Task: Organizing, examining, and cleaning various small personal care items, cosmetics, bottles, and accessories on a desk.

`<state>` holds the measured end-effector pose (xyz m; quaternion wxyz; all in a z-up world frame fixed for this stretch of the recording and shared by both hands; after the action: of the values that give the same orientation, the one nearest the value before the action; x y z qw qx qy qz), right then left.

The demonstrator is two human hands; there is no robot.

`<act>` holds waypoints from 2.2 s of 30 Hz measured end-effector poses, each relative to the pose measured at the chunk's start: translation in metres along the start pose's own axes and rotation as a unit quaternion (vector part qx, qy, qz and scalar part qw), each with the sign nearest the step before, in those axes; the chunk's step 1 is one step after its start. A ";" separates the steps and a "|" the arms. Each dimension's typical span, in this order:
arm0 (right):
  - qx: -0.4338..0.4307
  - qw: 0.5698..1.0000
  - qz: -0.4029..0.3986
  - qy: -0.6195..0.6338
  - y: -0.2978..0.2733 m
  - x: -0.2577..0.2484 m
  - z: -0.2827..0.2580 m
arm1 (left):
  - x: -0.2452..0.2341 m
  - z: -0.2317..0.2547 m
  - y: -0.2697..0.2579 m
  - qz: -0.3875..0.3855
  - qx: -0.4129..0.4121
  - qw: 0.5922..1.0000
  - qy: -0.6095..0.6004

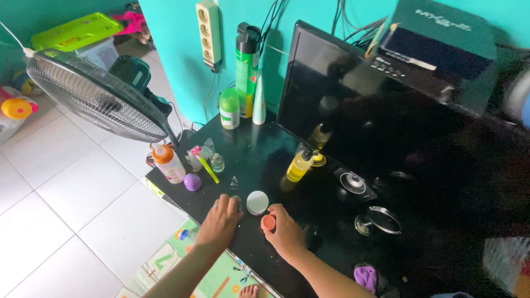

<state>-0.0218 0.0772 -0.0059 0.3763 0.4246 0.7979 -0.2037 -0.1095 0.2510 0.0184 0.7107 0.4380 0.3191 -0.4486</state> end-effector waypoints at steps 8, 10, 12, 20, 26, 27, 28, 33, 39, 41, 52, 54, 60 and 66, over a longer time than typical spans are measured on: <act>-0.041 0.999 0.012 -0.007 0.003 0.020 0.008 | 0.009 0.007 0.007 -0.023 0.009 0.999 -0.026; -0.029 0.999 0.009 -0.015 0.004 0.020 0.007 | 0.005 0.010 0.008 -0.024 0.010 0.999 -0.023; -0.069 0.997 0.020 0.000 0.002 0.019 0.007 | 0.003 0.010 0.007 -0.025 -0.016 1.000 -0.009; -0.094 0.995 0.037 -0.001 -0.019 -0.018 0.002 | -0.020 0.055 0.028 -0.023 0.025 0.999 0.025; -0.048 0.977 0.198 0.064 -0.051 -0.091 0.055 | 0.019 0.174 0.073 -0.039 0.198 0.979 -0.036; -0.019 0.972 0.211 0.098 -0.060 -0.110 0.069 | 0.034 0.200 0.079 -0.069 0.232 0.969 -0.044; -0.007 0.968 0.233 0.088 -0.071 -0.133 0.081 | 0.047 0.228 0.082 -0.070 0.256 0.963 -0.054; -0.031 0.930 0.362 0.053 -0.141 -0.247 0.133 | 0.066 0.371 0.081 -0.037 0.381 0.918 -0.106; 0.195 0.877 0.438 0.037 -0.240 -0.356 0.210 | 0.092 0.507 0.076 -0.093 0.479 0.838 -0.246; 0.187 0.842 0.506 -0.009 -0.271 -0.384 0.237 | 0.109 0.544 0.082 -0.089 0.469 0.841 -0.256; 0.194 0.847 0.476 -0.138 -0.318 -0.457 0.310 | 0.168 0.698 0.145 -0.091 0.388 0.831 -0.387; 0.126 0.852 0.495 -0.114 -0.310 -0.453 0.321 | 0.183 0.712 0.151 -0.185 0.335 0.860 -0.338; 0.184 0.863 0.468 -0.036 -0.296 -0.454 0.336 | 0.213 0.723 0.150 -0.209 0.334 0.861 -0.320; 0.178 0.850 0.494 -0.035 -0.301 -0.443 0.373 | 0.220 0.719 0.154 -0.203 0.324 0.858 -0.343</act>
<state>0.0451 -0.5632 0.1022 0.3731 0.8152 0.4189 -0.1445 0.1622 -0.4488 0.1807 0.4862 0.3869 -0.0263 -0.7831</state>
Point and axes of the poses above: each hand's wrist, its own y-axis towards the middle knuckle, its own x-axis out of the palm, z = x × y, the point moved 4 cm from there along y, towards the middle knuckle, and after that the axes turned 1 degree about -x, right-handed, at the moved point
